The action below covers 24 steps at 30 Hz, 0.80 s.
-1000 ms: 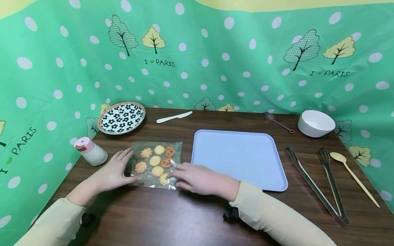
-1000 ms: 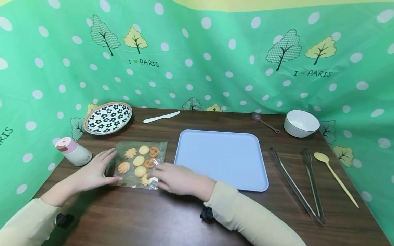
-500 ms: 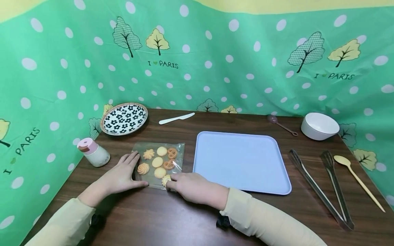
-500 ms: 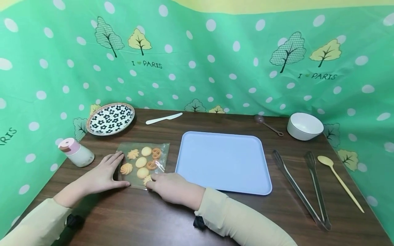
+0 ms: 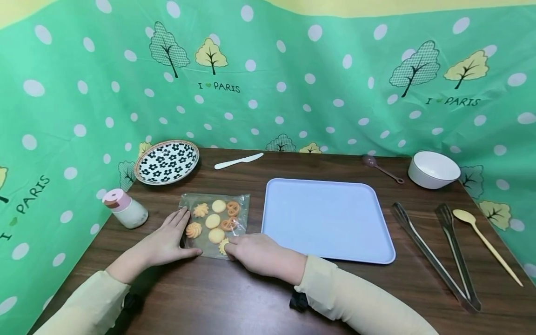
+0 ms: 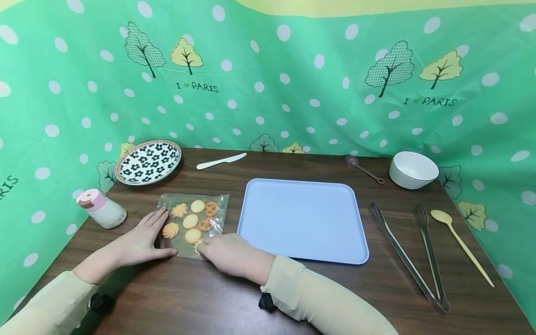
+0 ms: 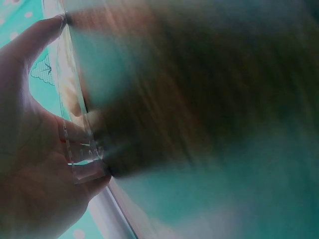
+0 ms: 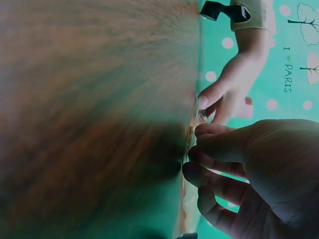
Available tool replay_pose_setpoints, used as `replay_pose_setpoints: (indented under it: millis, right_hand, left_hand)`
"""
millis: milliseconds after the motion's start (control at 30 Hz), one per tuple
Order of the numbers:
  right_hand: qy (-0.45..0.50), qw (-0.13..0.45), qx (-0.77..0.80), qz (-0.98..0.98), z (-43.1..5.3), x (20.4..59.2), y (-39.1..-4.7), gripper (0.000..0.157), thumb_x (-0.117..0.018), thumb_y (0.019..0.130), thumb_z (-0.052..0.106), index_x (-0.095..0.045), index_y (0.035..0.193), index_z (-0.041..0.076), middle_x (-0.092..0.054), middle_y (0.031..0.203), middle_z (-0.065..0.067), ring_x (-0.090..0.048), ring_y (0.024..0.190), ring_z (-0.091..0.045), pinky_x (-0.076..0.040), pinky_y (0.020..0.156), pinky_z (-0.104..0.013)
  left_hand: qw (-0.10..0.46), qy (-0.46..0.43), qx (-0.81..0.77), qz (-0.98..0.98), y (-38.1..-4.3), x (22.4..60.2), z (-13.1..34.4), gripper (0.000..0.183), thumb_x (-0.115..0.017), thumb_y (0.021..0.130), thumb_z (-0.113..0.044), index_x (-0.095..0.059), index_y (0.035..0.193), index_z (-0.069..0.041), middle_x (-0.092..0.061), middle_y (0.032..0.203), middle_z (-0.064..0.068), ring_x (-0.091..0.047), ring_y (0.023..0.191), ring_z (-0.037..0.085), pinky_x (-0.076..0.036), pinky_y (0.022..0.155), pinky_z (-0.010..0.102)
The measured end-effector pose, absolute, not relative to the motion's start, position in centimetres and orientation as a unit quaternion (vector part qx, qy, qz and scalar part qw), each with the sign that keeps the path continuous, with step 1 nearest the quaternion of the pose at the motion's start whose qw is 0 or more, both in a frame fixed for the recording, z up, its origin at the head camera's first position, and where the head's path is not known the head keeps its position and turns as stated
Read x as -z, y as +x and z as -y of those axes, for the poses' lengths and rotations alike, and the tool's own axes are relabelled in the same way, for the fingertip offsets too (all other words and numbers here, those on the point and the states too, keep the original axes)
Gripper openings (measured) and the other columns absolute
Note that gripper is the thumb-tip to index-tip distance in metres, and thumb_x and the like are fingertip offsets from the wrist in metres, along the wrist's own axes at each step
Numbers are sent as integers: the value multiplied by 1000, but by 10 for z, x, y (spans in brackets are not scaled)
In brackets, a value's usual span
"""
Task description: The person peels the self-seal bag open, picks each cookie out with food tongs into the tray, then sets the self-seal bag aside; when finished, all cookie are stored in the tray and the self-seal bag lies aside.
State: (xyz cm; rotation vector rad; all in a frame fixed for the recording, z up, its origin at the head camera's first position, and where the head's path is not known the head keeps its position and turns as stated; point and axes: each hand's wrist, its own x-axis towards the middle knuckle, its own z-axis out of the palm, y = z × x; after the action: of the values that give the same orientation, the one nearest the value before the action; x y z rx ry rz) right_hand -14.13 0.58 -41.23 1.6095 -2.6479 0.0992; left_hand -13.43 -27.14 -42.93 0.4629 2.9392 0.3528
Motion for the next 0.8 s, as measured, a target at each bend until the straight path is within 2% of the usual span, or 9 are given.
replay_pose_setpoints:
  millis: [133, 367, 600, 800]
  right_hand:
    - [506, 17, -32, 862, -10, 411, -140, 13, -58, 90, 17, -52, 81, 24, -53, 81, 12, -54, 69, -5, -41, 50, -23]
    - [492, 11, -18, 871, -22, 404, -136, 7, -61, 88, 17, -55, 87, 21, -59, 85, 9, -59, 79, -6, -50, 59, -25]
    - [498, -1, -40, 866, -34, 398, -135, 7, -64, 87, 17, -58, 90, 21, -58, 85, 10, -57, 75, -3, -49, 61, -21]
    - [515, 18, -66, 854, -37, 392, -147, 35, -64, 84, 13, -57, 117, 19, -58, 98, 5, -59, 80, -8, -51, 61, -23]
  left_hand:
    - [73, 158, -120, -978, -134, 429, 270, 114, -56, 75, -75, -22, 145, 9, -15, 152, 29, -15, 140, 45, -26, 109, 55]
    - [72, 157, -119, -978, -134, 430, 271, 115, -57, 74, -75, -22, 144, 10, -16, 152, 30, -15, 139, 46, -25, 108, 56]
    - [76, 154, -122, -978, -133, 429, 273, 117, -57, 73, -76, -21, 145, 9, -15, 153, 29, -15, 139, 46, -25, 108, 56]
    - [81, 156, -122, -977, -134, 427, 271, 117, -56, 73, -76, -20, 145, 9, -14, 153, 29, -14, 139, 46, -26, 108, 57]
